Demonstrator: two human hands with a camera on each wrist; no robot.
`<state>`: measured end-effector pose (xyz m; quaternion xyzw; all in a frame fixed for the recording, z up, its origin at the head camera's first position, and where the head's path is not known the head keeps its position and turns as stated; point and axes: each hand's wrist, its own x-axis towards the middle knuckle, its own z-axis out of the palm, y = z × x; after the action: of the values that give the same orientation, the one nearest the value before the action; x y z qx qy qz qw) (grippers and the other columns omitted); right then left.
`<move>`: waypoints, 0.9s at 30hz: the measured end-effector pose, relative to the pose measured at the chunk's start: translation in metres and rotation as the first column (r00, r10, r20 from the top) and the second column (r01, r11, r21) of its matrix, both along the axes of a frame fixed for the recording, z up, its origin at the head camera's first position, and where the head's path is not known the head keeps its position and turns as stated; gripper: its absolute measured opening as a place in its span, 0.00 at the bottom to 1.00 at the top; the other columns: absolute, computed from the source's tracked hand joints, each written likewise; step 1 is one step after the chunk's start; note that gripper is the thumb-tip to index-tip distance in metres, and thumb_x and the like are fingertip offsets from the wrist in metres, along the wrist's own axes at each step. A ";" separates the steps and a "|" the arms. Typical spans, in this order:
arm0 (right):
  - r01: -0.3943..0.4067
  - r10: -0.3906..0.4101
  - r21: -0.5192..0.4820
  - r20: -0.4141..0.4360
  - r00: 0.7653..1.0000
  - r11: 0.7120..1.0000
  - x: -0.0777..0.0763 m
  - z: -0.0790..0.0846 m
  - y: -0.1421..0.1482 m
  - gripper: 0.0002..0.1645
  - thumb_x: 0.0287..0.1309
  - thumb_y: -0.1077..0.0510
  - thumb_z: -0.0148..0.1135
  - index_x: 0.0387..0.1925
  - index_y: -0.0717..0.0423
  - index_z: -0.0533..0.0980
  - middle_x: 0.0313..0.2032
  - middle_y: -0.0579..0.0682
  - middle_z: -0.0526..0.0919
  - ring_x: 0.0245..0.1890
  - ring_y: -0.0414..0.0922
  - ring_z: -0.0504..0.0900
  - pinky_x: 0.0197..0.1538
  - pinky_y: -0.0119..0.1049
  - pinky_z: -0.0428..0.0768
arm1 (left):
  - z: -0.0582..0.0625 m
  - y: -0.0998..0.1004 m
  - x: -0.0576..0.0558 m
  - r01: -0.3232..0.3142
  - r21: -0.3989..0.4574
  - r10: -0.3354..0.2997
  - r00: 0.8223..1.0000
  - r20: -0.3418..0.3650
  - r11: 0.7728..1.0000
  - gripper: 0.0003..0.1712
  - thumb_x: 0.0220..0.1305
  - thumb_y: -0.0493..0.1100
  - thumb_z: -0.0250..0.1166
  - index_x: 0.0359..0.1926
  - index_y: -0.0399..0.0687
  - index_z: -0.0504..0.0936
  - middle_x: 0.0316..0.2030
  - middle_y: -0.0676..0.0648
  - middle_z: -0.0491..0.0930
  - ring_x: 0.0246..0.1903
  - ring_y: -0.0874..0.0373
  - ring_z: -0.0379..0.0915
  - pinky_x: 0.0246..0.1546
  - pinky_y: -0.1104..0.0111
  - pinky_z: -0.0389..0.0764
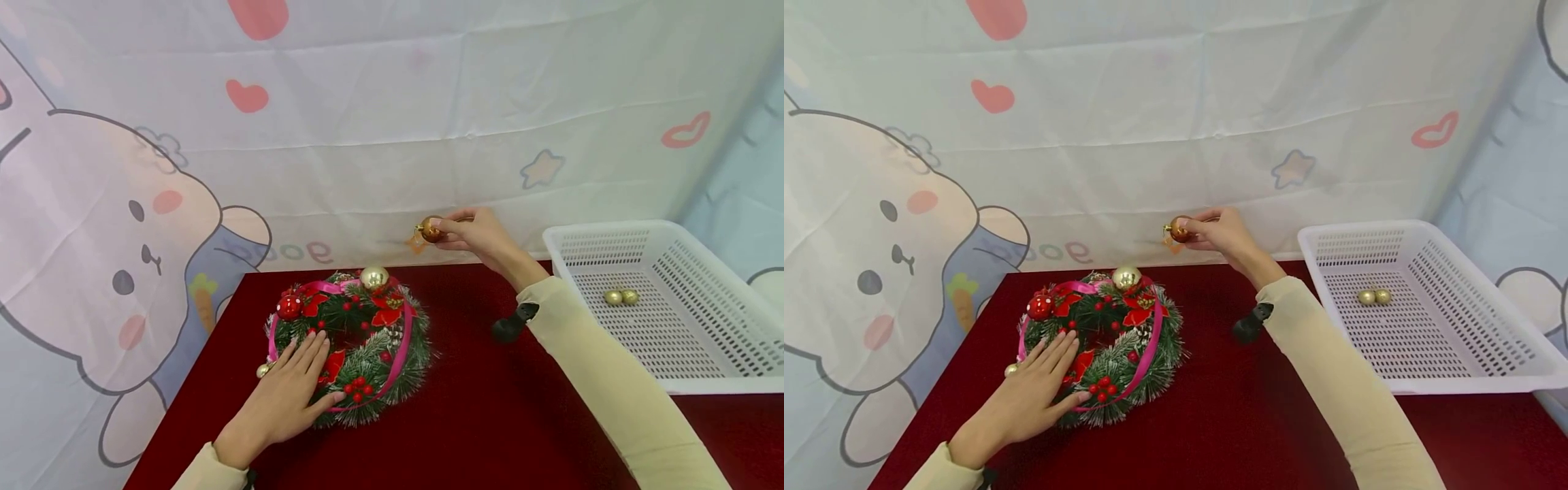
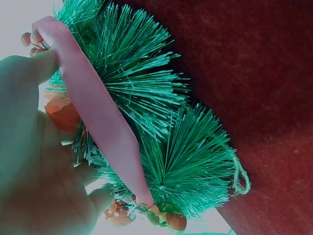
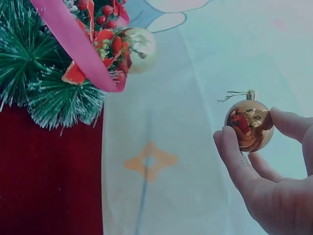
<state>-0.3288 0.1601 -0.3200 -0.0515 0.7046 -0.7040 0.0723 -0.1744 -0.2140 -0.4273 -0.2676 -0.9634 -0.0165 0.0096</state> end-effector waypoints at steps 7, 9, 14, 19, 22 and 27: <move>0.003 -0.003 -0.014 0.005 1.000 1.000 0.007 0.010 0.013 0.25 0.71 0.58 0.67 0.59 0.72 0.72 0.60 0.60 0.75 0.38 0.40 0.91 0.53 0.35 0.90 | 0.000 0.001 -0.001 0.003 -0.001 -0.003 1.000 0.006 1.000 0.52 0.75 0.72 0.53 0.82 0.38 0.57 0.84 0.39 0.52 0.83 0.41 0.50 0.83 0.41 0.53; -0.010 0.010 -0.022 0.012 1.000 1.000 0.010 0.014 0.018 0.27 0.71 0.58 0.66 0.61 0.73 0.70 0.61 0.62 0.74 0.38 0.40 0.91 0.53 0.34 0.90 | 0.000 0.001 -0.001 0.002 0.000 -0.002 1.000 0.007 1.000 0.52 0.75 0.72 0.53 0.82 0.38 0.57 0.84 0.39 0.52 0.83 0.41 0.50 0.83 0.41 0.53; -0.029 0.030 -0.057 0.026 0.999 0.998 0.019 0.024 0.031 0.28 0.71 0.60 0.66 0.63 0.73 0.68 0.61 0.62 0.74 0.40 0.40 0.91 0.53 0.32 0.89 | 0.002 0.001 -0.001 0.002 0.002 -0.002 1.000 0.000 1.000 0.52 0.76 0.71 0.53 0.82 0.38 0.58 0.83 0.39 0.53 0.83 0.41 0.50 0.83 0.41 0.53; -0.029 0.031 -0.110 0.020 0.999 0.994 0.027 0.031 0.051 0.22 0.70 0.63 0.66 0.57 0.70 0.70 0.58 0.59 0.75 0.42 0.41 0.92 0.54 0.35 0.90 | 0.003 0.001 -0.001 0.007 0.002 -0.007 1.000 0.006 1.000 0.52 0.76 0.71 0.52 0.82 0.38 0.57 0.84 0.39 0.52 0.83 0.41 0.49 0.83 0.41 0.53; -0.021 0.022 -0.131 0.007 1.000 0.991 0.031 0.034 0.065 0.20 0.69 0.65 0.67 0.56 0.70 0.70 0.54 0.56 0.79 0.43 0.41 0.91 0.54 0.36 0.90 | 0.003 0.002 -0.001 0.009 0.009 -0.009 1.000 0.016 1.000 0.52 0.76 0.71 0.52 0.82 0.38 0.56 0.84 0.39 0.52 0.83 0.41 0.49 0.83 0.41 0.53; -0.011 0.010 -0.146 -0.007 1.000 0.989 0.036 0.038 0.090 0.15 0.68 0.66 0.68 0.53 0.67 0.76 0.47 0.49 0.87 0.46 0.41 0.91 0.56 0.37 0.89 | 0.002 0.002 0.000 0.001 0.013 -0.001 1.000 0.015 1.000 0.52 0.76 0.71 0.53 0.82 0.37 0.57 0.84 0.39 0.52 0.83 0.41 0.49 0.83 0.41 0.53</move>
<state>-0.2925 0.2505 -0.2818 -0.0624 0.6511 -0.7532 0.0698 -0.1747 -0.2122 -0.4254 -0.2680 -0.9631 -0.0250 0.0040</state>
